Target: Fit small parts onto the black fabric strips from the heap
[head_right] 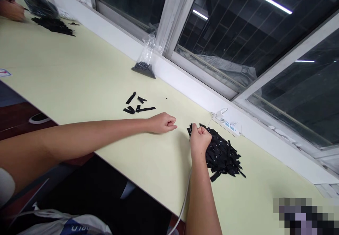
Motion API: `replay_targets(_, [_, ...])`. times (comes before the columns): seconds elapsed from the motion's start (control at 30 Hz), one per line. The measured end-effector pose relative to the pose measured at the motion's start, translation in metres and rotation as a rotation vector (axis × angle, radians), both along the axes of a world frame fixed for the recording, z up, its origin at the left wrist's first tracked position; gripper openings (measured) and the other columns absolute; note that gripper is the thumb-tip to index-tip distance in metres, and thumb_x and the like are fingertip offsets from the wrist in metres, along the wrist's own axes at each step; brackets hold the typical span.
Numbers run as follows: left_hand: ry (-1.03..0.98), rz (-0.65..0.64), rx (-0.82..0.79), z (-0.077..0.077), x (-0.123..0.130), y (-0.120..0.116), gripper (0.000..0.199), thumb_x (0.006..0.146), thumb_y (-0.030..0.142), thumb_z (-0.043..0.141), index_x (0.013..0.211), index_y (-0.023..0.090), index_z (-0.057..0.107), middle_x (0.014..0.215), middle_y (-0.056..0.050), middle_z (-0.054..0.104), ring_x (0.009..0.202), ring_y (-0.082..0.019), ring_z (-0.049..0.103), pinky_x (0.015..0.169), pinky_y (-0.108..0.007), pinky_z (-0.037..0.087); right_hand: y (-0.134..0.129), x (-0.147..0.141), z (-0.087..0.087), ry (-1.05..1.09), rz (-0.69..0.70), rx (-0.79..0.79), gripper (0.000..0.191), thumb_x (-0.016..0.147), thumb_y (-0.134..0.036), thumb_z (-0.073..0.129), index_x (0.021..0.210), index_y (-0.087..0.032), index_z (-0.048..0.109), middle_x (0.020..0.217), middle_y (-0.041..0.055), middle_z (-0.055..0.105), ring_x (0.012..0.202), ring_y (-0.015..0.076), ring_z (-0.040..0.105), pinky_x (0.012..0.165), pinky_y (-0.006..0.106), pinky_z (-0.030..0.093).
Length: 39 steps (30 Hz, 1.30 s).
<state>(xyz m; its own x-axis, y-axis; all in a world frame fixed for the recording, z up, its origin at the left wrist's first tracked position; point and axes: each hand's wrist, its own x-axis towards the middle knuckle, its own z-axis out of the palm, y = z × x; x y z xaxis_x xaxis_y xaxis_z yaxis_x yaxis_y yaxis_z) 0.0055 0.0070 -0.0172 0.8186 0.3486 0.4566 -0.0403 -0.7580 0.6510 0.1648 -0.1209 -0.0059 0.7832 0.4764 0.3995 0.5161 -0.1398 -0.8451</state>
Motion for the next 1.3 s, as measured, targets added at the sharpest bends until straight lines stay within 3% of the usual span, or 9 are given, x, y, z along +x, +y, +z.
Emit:
replay_targets(0.13, [0.008,0.068,0.07,0.018,-0.011,0.043,0.018,0.089,0.036,0.055,0.093,0.019,0.06,0.086,-0.003,0.065,0.074,-0.016,0.056,0.068,-0.028,0.041,-0.002,-0.006,-0.007,-0.103,0.07,-0.116,0.053,0.082,-0.051,0.062,0.056,-0.027,0.022,0.05,-0.0078,0.021,0.05,0.0105,0.022,0.048,0.028,0.024])
replay_targets(0.3, [-0.042,0.492,0.148,0.031,-0.052,0.124,0.031,0.085,0.013,0.039,0.095,0.017,0.068,0.101,-0.008,0.069,0.095,-0.019,0.061,0.088,-0.032,0.045,-0.006,-0.006,-0.007,-0.137,0.111,-0.203,0.058,0.093,-0.066,0.04,0.054,-0.027,0.025,0.05,-0.004,0.024,0.051,0.0133,0.028,0.049,0.031,0.023])
replay_targets(0.43, [0.081,0.658,0.09,0.023,-0.077,0.151,0.034,0.083,0.012,0.041,0.094,0.014,0.073,0.108,-0.01,0.071,0.098,-0.02,0.062,0.092,-0.031,0.046,-0.006,-0.007,-0.007,-0.177,0.156,-0.264,0.056,0.094,-0.065,0.038,0.057,-0.026,0.024,0.052,-0.0037,0.025,0.053,0.0139,0.029,0.051,0.031,0.023])
replay_targets(0.67, [0.665,0.58,0.1,0.039,-0.089,0.139,0.033,0.064,0.037,0.073,0.091,0.019,0.074,0.094,-0.008,0.072,0.076,-0.02,0.06,0.072,-0.028,0.047,-0.004,-0.006,-0.011,-0.228,0.212,-0.327,0.055,0.093,-0.064,0.04,0.056,-0.025,0.03,0.049,-0.0034,0.031,0.054,0.0147,0.032,0.053,0.03,0.025])
replay_targets(0.83, [0.731,0.568,0.114,0.044,-0.09,0.136,0.032,0.056,0.024,0.076,0.087,0.02,0.072,0.092,-0.008,0.072,0.073,-0.018,0.059,0.07,-0.027,0.046,-0.001,-0.009,-0.011,-0.254,0.248,-0.321,0.054,0.094,-0.062,0.039,0.056,-0.024,0.031,0.05,-0.0027,0.035,0.056,0.0149,0.033,0.055,0.03,0.024])
replay_targets(0.93, [0.698,0.572,0.091,0.042,-0.087,0.137,0.028,0.057,0.014,0.07,0.085,0.018,0.073,0.09,-0.01,0.071,0.075,-0.02,0.06,0.072,-0.029,0.045,-0.001,-0.012,-0.01,-0.254,0.271,-0.308,0.054,0.095,-0.061,0.039,0.056,-0.025,0.032,0.05,-0.0031,0.034,0.055,0.0144,0.032,0.055,0.031,0.022])
replay_targets(1.07, [0.472,0.492,0.143,0.035,-0.066,0.129,0.028,0.065,0.012,0.06,0.088,0.018,0.074,0.089,-0.008,0.071,0.081,-0.02,0.06,0.076,-0.028,0.044,0.001,-0.013,-0.009,-0.265,0.282,-0.278,0.052,0.096,-0.058,0.039,0.057,-0.024,0.036,0.051,-0.0029,0.04,0.054,0.0144,0.034,0.055,0.031,0.024])
replay_targets(1.17, [0.286,0.318,0.153,0.028,-0.039,0.099,0.029,0.07,0.013,0.055,0.092,0.019,0.073,0.092,-0.005,0.072,0.081,-0.017,0.06,0.075,-0.027,0.044,0.005,-0.015,-0.011,-0.176,0.292,-0.22,0.045,0.092,-0.06,0.048,0.067,-0.023,0.051,0.06,-0.0008,0.055,0.059,0.0155,0.045,0.057,0.029,0.032])
replay_targets(1.3, [0.159,0.038,0.11,0.02,-0.009,0.039,0.026,0.073,0.012,0.054,0.091,0.018,0.072,0.092,-0.005,0.073,0.078,-0.016,0.061,0.072,-0.027,0.045,0.012,-0.02,-0.015,0.161,0.499,-0.146,0.05,0.08,-0.063,0.064,0.107,-0.021,0.064,0.092,0.0059,0.072,0.074,0.0184,0.064,0.059,0.027,0.047])
